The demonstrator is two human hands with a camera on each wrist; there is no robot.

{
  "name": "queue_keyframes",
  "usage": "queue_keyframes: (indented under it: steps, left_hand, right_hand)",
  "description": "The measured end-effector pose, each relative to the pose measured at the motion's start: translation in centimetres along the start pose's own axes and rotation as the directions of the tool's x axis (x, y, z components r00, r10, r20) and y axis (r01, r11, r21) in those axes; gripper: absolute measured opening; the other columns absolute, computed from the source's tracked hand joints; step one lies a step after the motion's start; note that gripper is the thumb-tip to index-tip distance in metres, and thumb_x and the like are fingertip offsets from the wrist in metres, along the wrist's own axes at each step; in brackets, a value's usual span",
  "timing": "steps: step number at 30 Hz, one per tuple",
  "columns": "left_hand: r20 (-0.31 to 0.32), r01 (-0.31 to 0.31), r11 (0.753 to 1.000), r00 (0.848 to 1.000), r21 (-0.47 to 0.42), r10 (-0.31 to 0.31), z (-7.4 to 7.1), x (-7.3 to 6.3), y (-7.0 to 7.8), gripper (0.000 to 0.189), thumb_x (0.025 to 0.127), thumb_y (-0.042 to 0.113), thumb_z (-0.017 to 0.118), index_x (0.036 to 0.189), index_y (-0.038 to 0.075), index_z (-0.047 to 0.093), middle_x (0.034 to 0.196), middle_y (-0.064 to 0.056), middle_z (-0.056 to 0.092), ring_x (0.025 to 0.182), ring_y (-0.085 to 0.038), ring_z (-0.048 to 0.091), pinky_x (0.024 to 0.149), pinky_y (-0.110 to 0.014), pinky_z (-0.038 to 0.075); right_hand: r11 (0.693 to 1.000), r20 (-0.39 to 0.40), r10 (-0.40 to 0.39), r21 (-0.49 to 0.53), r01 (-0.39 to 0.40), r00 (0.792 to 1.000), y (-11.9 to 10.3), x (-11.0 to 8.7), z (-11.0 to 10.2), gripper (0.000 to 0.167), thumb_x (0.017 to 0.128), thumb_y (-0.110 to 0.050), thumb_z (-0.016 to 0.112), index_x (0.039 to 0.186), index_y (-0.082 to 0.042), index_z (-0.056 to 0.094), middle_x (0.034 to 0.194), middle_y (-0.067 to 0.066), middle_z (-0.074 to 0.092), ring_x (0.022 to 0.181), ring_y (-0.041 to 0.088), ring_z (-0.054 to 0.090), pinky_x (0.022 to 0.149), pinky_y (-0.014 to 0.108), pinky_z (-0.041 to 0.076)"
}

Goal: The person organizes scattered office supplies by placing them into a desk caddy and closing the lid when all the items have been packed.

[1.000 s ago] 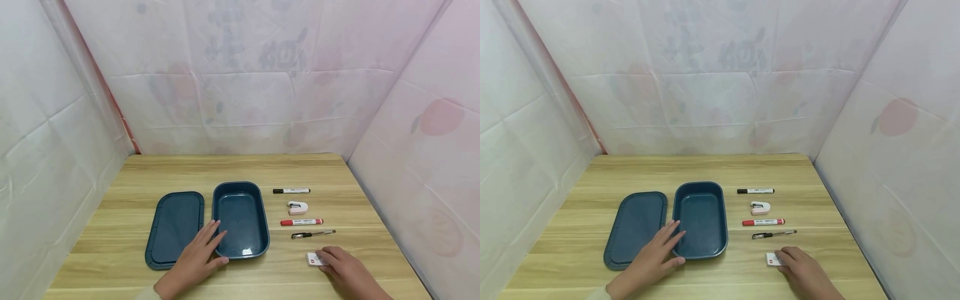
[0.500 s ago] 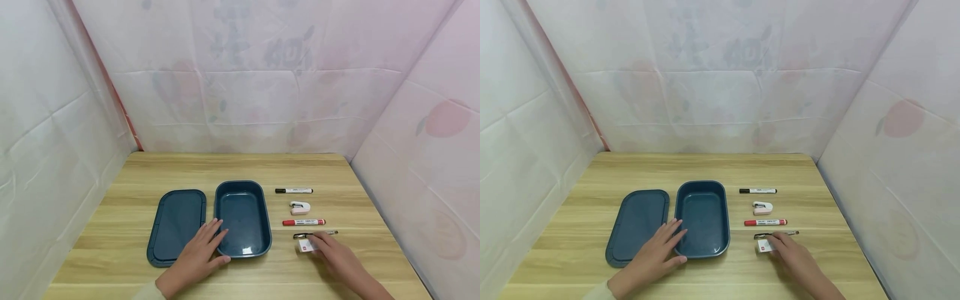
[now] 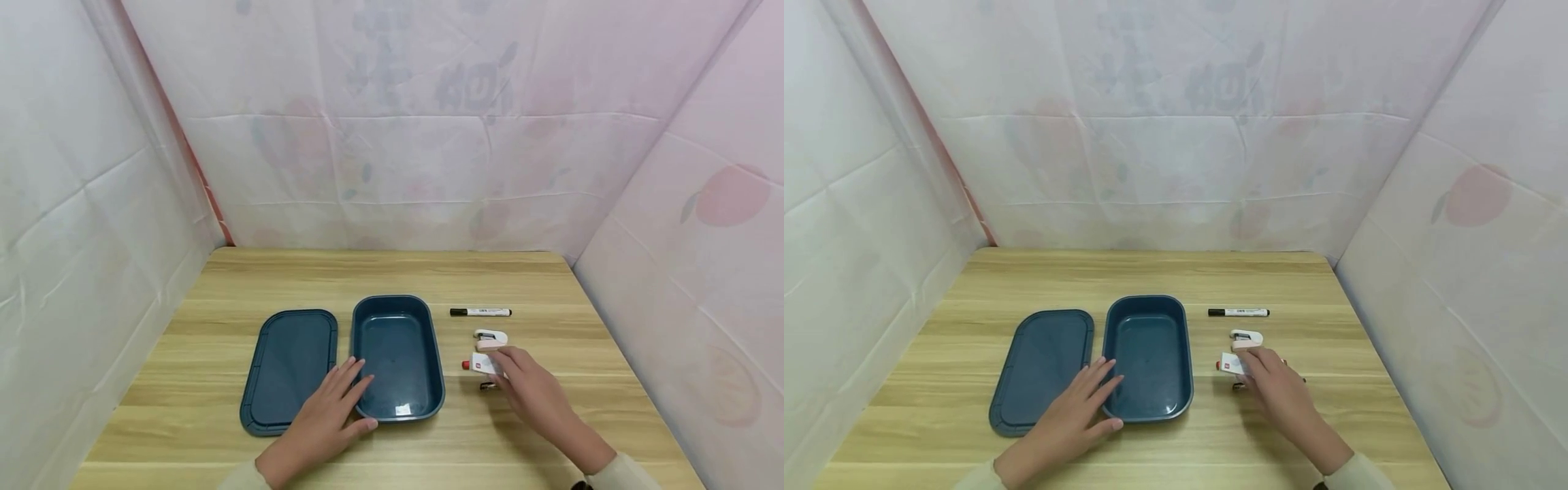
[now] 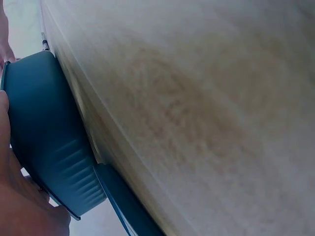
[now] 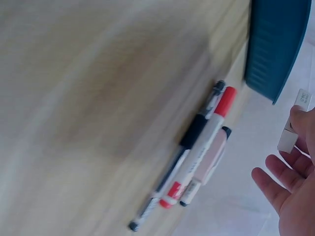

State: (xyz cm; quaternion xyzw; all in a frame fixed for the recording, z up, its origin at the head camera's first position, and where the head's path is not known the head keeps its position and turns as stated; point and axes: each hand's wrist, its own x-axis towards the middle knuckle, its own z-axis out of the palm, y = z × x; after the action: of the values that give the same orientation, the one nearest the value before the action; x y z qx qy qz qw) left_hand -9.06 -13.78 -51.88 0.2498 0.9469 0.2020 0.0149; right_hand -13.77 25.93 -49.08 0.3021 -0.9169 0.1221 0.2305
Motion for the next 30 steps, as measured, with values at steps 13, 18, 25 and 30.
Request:
queue_keyframes:
  steps: [13,18,25,30]
  left_hand:
    - [0.036,0.021,0.999,0.999,-0.027,-0.020,0.0,0.1,0.1,0.072,0.097,0.066,0.047,0.157,0.026,0.038,0.170,0.000,0.014,0.158,-0.019,0.006,0.126,-0.050,0.016]
    - [0.029,0.024,1.000,0.999,-0.014,-0.024,0.0,0.2,0.0,0.072,0.098,0.067,0.044,0.157,0.026,0.038,0.171,-0.001,0.013,0.158,-0.020,0.005,0.126,-0.052,0.018]
    - [0.051,0.038,0.999,0.998,-0.034,-0.037,-0.1,0.2,0.1,0.073,0.097,0.068,0.045,0.157,0.026,0.037,0.171,0.000,0.011,0.158,-0.022,0.005,0.123,-0.055,0.024]
    - [0.081,0.064,0.995,0.995,-0.081,-0.057,-0.3,0.2,0.2,0.075,0.096,0.069,0.045,0.158,0.027,0.036,0.171,0.002,0.009,0.158,-0.024,0.005,0.119,-0.059,0.031]
  right_hand:
    - [0.999,0.068,0.035,0.006,-0.036,0.997,-2.0,5.2,0.4,0.045,0.084,-0.018,0.083,0.124,-0.006,0.067,0.114,0.008,0.064,0.099,0.022,0.062,0.079,0.040,0.058]
    - [0.999,0.090,0.033,0.018,-0.035,0.995,-2.6,7.4,1.5,0.039,0.088,-0.020,0.079,0.122,-0.007,0.067,0.114,0.009,0.065,0.101,0.026,0.061,0.088,0.044,0.055]
    - [1.000,0.143,0.004,0.025,-0.008,0.990,-3.8,9.6,3.0,0.036,0.091,-0.023,0.077,0.123,-0.009,0.067,0.113,0.006,0.066,0.105,0.025,0.058,0.098,0.045,0.049]
    - [1.000,0.185,-0.020,-0.002,0.021,0.982,-4.5,11.4,4.3,0.034,0.093,-0.029,0.074,0.122,-0.011,0.069,0.113,0.004,0.067,0.113,0.025,0.055,0.105,0.044,0.045]
